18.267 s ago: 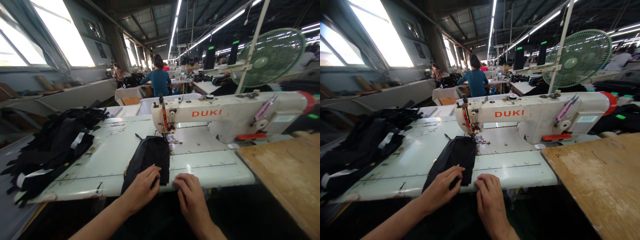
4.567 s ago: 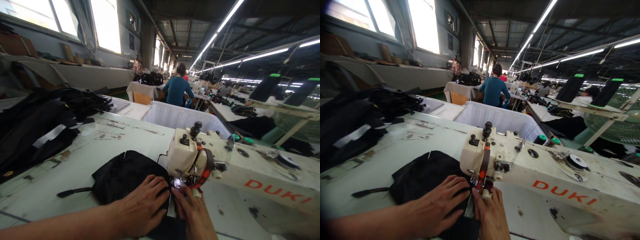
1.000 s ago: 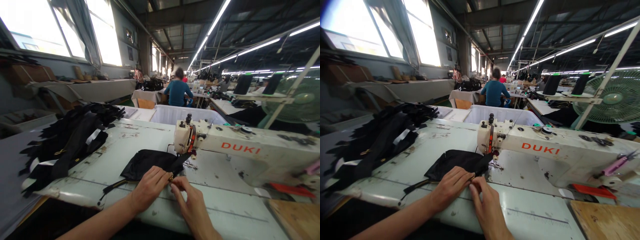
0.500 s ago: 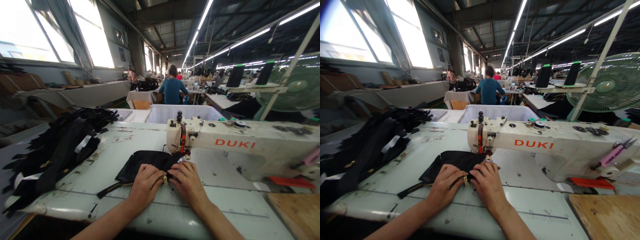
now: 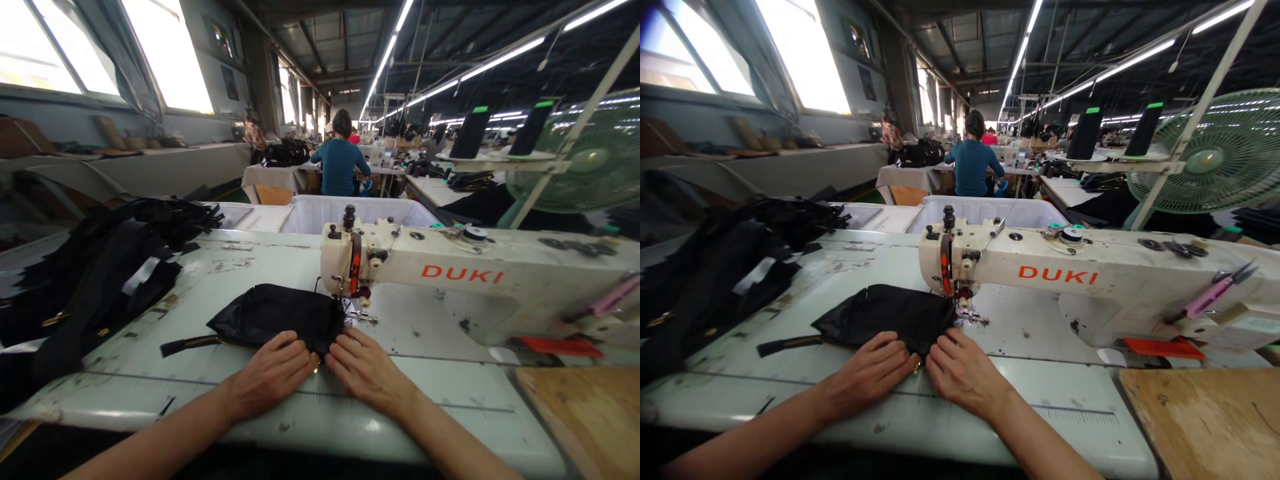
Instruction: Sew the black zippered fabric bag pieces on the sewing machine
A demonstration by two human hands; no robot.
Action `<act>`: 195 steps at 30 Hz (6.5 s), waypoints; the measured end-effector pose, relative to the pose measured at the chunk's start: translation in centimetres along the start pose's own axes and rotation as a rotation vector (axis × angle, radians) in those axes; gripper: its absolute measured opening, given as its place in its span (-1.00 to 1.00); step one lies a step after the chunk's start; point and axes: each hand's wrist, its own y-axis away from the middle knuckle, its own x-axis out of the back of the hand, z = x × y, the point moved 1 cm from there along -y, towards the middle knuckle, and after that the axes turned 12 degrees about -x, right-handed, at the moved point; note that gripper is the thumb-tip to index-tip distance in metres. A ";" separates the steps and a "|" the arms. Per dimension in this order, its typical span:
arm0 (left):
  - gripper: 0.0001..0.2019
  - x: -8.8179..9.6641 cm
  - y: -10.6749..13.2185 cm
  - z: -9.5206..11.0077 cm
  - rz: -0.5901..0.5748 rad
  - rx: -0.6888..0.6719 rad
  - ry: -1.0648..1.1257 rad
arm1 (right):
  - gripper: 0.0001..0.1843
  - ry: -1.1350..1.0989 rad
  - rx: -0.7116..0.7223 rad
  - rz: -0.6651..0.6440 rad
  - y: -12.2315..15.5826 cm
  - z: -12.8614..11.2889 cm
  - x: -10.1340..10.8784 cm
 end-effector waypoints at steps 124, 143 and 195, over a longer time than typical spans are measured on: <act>-0.73 -0.5 -2.2 2.6 -0.166 0.522 0.376 | -0.88 -0.666 -0.615 -0.225 0.1 5.8 -0.4; -0.68 -2.1 -1.4 3.7 -0.138 0.377 0.280 | -0.83 -0.457 -0.336 -0.212 2.9 3.7 1.5; -0.67 -1.3 -3.4 2.5 -0.334 0.381 0.312 | -0.79 -0.396 -1.112 -0.367 -1.6 2.3 0.7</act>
